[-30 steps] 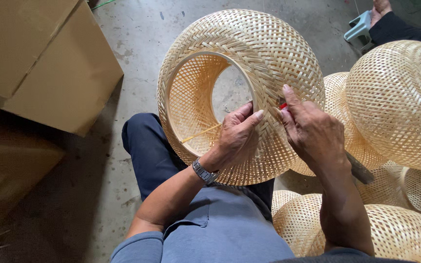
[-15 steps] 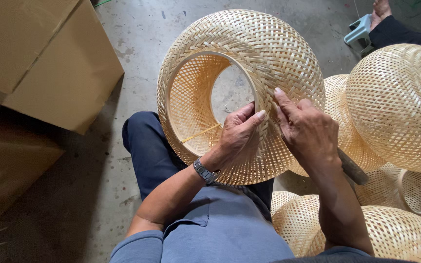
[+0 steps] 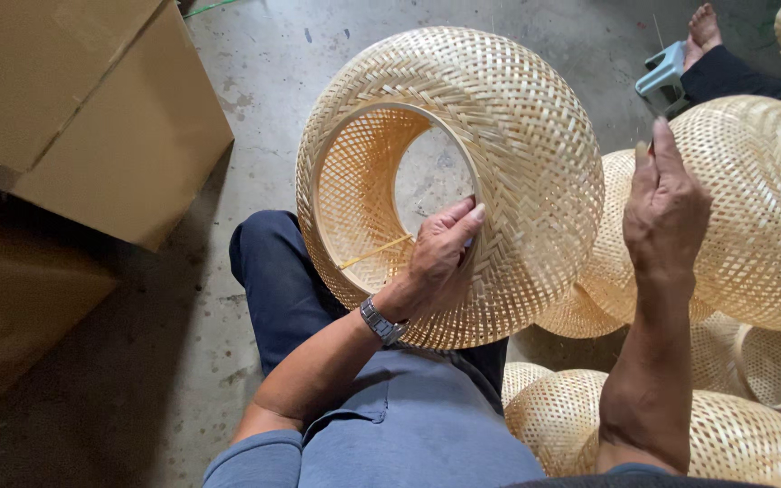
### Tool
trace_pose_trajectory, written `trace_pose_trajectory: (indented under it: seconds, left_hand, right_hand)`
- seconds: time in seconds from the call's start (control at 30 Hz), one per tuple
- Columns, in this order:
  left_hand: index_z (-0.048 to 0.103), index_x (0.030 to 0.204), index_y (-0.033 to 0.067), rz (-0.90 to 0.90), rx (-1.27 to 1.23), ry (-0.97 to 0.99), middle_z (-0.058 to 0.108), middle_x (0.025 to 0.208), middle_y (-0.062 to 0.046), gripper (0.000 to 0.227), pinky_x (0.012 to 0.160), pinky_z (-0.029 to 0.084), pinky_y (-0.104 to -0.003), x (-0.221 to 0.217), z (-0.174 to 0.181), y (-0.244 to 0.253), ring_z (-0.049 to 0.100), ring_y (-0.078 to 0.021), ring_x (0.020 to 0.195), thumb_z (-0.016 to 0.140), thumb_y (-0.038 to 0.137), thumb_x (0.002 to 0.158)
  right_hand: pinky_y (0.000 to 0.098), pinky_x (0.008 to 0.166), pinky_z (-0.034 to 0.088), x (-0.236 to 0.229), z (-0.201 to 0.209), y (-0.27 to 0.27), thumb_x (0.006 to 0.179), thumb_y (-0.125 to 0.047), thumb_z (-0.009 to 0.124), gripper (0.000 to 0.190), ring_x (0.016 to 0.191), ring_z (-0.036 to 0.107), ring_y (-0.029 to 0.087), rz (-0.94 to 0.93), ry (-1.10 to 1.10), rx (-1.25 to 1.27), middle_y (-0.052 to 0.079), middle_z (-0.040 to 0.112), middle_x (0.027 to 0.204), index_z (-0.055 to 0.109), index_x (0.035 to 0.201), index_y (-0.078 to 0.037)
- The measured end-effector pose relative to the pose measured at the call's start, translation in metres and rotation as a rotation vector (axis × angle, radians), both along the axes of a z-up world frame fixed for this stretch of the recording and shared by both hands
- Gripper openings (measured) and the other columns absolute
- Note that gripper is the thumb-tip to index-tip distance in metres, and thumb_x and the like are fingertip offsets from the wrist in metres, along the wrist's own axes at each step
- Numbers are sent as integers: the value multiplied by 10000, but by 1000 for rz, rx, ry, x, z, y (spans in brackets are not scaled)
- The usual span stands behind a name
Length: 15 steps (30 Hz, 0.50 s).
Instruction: The person sits on the floor and uses a red utility knife to trim excess bamboo strands from the rim of a woven basket. They rotate the basket periodically to access different sections of the rim, carefully cutting the protruding material flush with the edge.
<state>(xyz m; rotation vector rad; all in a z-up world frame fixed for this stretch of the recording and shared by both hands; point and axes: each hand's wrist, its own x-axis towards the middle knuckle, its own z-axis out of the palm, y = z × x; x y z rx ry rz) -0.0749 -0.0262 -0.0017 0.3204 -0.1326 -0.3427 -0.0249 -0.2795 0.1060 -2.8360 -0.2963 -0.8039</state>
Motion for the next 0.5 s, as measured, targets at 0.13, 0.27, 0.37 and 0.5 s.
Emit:
trace_pose_trajectory:
  seconds: [0.13, 0.27, 0.37, 0.5]
  left_hand:
    - [494, 1469, -88, 12, -50, -8, 679, 1258, -131, 411, 940, 572, -317, -3, -5, -11, 681, -163, 1053, 516, 115, 1112]
    - [507, 1471, -91, 10, -10, -17, 673, 1249, -109, 397, 939, 551, -295, -4, -10, -22, 654, -141, 1054, 510, 102, 1125]
    - [529, 1446, -93, 2, 13, -61, 666, 1265, -90, 376, 968, 534, -278, -6, -9, -34, 631, -128, 1090, 512, 98, 1123]
    - [599, 1354, -65, 24, 145, -131, 678, 1246, -92, 319, 979, 526, -272, -7, -4, -53, 624, -129, 1107, 528, 96, 1088]
  right_hand:
    - [334, 416, 409, -1, -21, -15, 1098, -695, 348, 777, 491, 432, 83, -102, 441, 357, -31, 461, 616, 577, 1081, 47]
    - [353, 401, 338, -15, -42, -22, 1033, -792, 273, 772, 448, 348, 145, -351, 676, 698, -8, 368, 570, 430, 749, -91]
    - [308, 390, 321, -27, -57, -31, 996, -788, 274, 729, 427, 373, 114, -289, 631, 847, -43, 396, 537, 472, 696, -154]
    - [370, 472, 342, -30, -81, -42, 1135, -763, 308, 793, 543, 403, 185, -309, 579, 973, 41, 463, 650, 572, 866, -64]
